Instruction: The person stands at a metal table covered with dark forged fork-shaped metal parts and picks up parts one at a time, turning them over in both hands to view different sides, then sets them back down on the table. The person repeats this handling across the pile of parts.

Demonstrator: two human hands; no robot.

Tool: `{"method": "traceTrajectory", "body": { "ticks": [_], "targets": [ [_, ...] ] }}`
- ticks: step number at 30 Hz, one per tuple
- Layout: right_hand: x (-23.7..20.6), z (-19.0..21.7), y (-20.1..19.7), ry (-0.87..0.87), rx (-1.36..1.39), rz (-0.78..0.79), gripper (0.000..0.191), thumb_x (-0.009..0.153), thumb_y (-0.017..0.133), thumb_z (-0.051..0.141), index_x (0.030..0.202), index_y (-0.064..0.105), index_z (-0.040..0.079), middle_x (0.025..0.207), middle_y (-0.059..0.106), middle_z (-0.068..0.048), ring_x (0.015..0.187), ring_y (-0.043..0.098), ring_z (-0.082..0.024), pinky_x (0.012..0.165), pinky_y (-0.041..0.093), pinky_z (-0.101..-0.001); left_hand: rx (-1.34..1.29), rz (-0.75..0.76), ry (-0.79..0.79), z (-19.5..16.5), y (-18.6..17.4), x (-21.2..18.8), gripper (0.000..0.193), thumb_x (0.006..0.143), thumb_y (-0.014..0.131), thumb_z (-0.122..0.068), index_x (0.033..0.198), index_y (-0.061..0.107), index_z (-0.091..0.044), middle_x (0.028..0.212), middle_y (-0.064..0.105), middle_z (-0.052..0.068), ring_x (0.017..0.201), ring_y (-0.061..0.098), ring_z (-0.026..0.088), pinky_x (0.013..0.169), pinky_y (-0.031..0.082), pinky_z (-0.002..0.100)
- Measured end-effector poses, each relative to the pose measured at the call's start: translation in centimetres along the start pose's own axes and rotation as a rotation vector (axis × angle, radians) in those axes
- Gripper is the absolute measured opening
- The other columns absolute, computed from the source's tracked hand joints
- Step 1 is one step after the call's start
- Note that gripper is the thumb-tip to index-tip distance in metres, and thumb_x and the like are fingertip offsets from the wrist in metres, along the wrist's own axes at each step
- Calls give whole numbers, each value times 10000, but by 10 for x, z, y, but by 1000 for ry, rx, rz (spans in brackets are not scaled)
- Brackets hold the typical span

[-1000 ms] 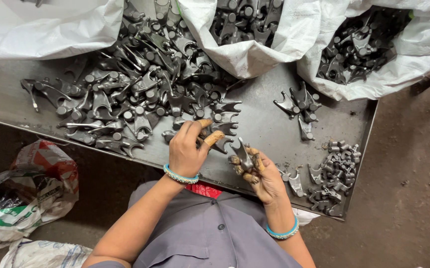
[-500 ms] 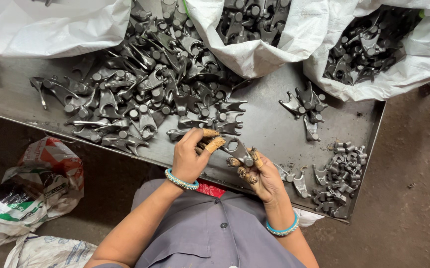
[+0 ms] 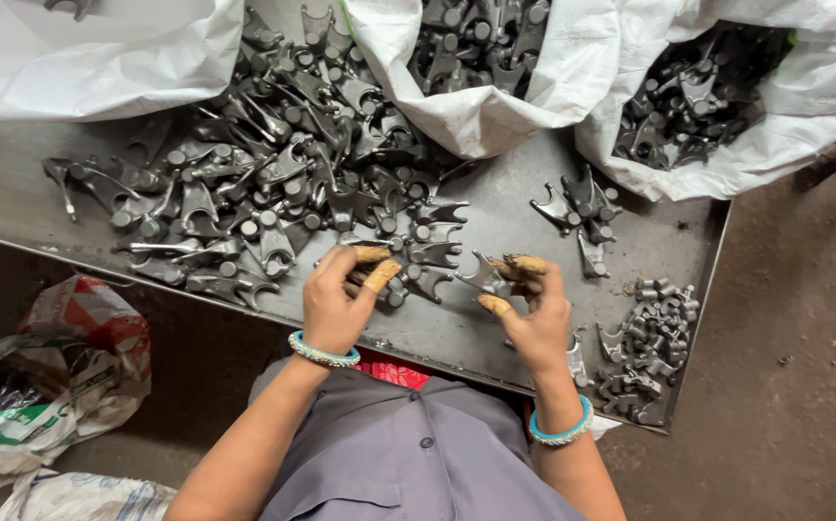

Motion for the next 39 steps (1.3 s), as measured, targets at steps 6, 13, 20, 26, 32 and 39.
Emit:
{"method": "traceTrajectory", "body": {
  "ticks": [6,13,20,26,32,39],
  "targets": [
    [21,16,-23,-22,-313,-115,438,785,886,97,1150,650,40,1035,760,-85,953,731,-180,885,569,-302,135,-28,20,0,-16,0,293,805,810,-144,1048,704,-19,1023,657,133,815,665,331,692,523,402],
    [63,50,-74,-260,-922,-408,358,790,920,184,1087,750,81,1068,640,-135,1020,545,-335,908,429,-466,159,45,-101,2,-23,-2,372,764,860,-226,1065,722,-57,1019,634,106,716,657,284,654,527,396],
    [36,81,15,-435,-564,-39,293,807,896,204,1058,749,168,1096,726,-42,1082,588,-264,997,432,-406,151,32,-12,-2,-15,-3,334,780,837,-205,1080,738,-96,1025,630,102,797,653,302,684,525,409],
    [-4,77,105,-409,-752,229,542,666,799,66,1199,725,129,1105,636,-116,1013,563,-336,858,457,-443,171,116,-108,4,-5,-5,312,752,866,-240,999,726,-111,964,617,93,742,670,295,661,527,422],
    [-22,43,74,-382,-580,234,341,718,763,-41,1029,695,80,1127,690,-86,1082,606,-311,953,512,-417,230,167,68,-5,2,-22,352,749,841,-192,1044,683,-82,968,637,110,798,659,365,662,528,468],
    [-29,-24,23,173,818,169,504,818,795,-78,1253,585,64,1293,676,-154,1192,665,-244,1008,558,-352,-105,250,-95,8,34,-28,270,842,796,-154,1057,671,-51,967,730,98,824,751,260,685,605,356]
  ]
}}
Point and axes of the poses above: each hand's wrist, its own x-axis towards the middle knuckle, its own y-axis out of the palm, z = x × y, the point moved 7 cm from there along x, towards the middle knuckle
